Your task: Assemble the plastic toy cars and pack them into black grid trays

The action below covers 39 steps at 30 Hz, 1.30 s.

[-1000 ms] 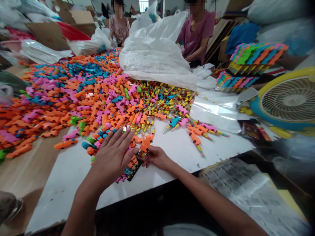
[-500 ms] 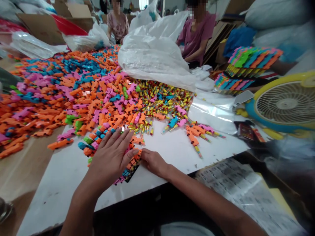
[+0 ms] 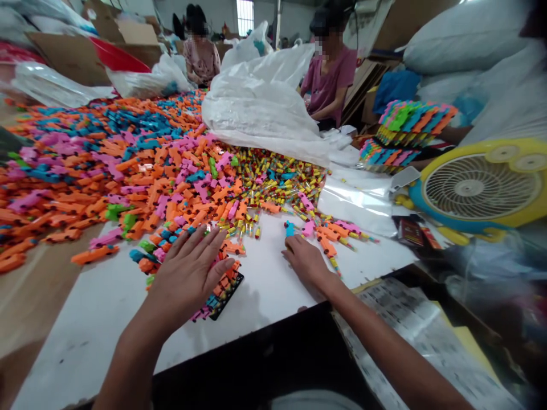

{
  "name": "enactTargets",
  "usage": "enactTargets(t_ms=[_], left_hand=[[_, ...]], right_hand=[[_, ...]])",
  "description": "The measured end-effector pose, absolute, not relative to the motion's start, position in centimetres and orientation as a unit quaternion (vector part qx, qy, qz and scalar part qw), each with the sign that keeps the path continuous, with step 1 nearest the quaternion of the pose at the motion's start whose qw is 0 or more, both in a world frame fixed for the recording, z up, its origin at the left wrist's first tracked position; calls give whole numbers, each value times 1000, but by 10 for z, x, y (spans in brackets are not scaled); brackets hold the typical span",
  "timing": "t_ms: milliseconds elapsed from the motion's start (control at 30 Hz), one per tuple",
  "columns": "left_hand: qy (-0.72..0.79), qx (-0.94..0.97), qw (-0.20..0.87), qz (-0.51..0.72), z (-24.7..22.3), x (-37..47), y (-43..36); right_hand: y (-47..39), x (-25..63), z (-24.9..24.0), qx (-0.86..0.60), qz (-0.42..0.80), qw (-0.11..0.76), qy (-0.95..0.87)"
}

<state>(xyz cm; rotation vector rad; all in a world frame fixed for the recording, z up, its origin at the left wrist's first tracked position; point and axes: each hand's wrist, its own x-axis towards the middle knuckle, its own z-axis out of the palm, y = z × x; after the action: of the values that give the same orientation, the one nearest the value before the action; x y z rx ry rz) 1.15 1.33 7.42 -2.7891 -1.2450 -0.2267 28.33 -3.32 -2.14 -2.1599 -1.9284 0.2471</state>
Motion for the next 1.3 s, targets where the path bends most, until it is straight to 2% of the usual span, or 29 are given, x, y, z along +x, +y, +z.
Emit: enactTargets(t_ms=[133, 233, 333, 433, 533, 600, 733, 800, 933, 1100, 1167, 1300], left_hand=[[-407, -910, 35, -71, 75, 12, 14], [-406, -911, 34, -70, 76, 11, 14], [-406, -911, 31, -66, 76, 11, 13], [-407, -910, 33, -71, 77, 12, 13], [-403, -911, 41, -79, 76, 12, 13], [-395, -914, 44, -79, 76, 12, 13], [-390, -916, 48, -84, 75, 11, 14], [-392, -915, 47, -88, 74, 9, 14], [-391, -915, 31, -89, 70, 8, 15], [-390, -911, -36, -127, 77, 8, 17], [-408, -884, -94, -207, 85, 0, 10], [-520, -679, -123, -504, 82, -24, -24]], right_hand=[[-33, 286, -8, -780, 147, 99, -601], [-27, 283, -3, -771, 164, 134, -601], [-26, 263, -9, -713, 258, 235, -608], [-24, 232, -26, -565, 476, 385, -553], [-19, 208, -45, -440, 586, 446, -514], [-16, 202, -53, -426, 565, 450, -545], [-15, 202, -54, -443, 395, 413, -691], [-15, 202, -48, -436, 350, 392, -730], [-13, 197, -41, -435, 345, 375, -743], [-17, 191, -53, -438, 368, 423, -703], [-21, 190, -58, -438, 379, 441, -686], [-18, 194, -59, -440, 463, 509, -577]])
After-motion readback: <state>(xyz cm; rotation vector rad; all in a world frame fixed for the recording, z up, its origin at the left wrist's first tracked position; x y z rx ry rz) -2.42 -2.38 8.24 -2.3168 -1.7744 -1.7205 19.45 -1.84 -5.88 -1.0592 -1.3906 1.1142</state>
